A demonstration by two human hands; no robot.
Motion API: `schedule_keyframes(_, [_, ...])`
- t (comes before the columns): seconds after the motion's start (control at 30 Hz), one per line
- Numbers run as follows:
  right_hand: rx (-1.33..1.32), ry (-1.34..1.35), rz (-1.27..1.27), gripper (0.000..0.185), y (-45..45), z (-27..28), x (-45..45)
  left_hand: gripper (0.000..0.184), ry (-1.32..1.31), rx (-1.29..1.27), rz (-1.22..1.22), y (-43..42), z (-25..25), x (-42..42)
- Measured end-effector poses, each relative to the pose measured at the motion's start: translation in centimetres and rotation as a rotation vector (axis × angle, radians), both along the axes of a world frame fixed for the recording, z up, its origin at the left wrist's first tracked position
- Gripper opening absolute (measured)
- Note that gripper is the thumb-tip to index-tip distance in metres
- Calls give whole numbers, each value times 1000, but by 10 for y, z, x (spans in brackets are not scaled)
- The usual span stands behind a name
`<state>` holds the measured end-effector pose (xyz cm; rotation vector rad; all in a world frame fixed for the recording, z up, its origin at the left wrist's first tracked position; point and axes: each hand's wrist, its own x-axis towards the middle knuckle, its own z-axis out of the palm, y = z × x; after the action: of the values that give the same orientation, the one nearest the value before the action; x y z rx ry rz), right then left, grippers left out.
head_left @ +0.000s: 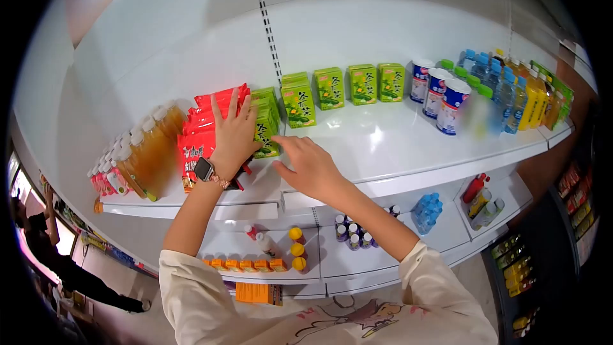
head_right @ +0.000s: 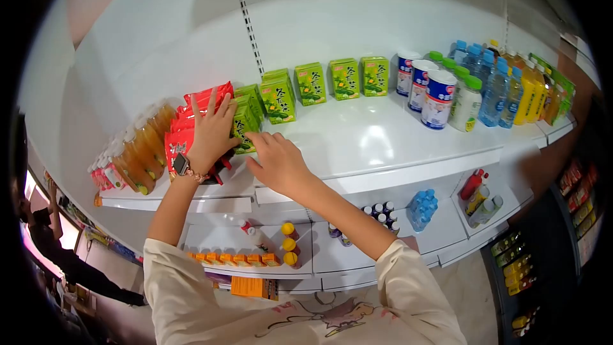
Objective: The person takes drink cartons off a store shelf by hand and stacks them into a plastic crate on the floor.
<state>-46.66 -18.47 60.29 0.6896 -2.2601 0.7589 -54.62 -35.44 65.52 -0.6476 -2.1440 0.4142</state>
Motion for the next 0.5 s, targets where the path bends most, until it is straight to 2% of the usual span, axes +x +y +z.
schedule_keyframes(0.13, [126, -75, -32, 66, -3, -10, -2, 39, -23, 31, -31, 6, 11, 22])
schedule_keyframes(0.23, [44, -4, -63, 74, 6, -6, 5, 30, 105, 111, -199, 7, 7, 41])
schedule_keyframes(0.37, [-134, 107, 159, 83, 19, 8, 31, 35, 163, 360, -311, 16, 11, 111])
schedule_keyframes(0.5, [-519, 186, 531, 89, 37, -17, 63, 40, -21, 807, -680, 22, -27, 176])
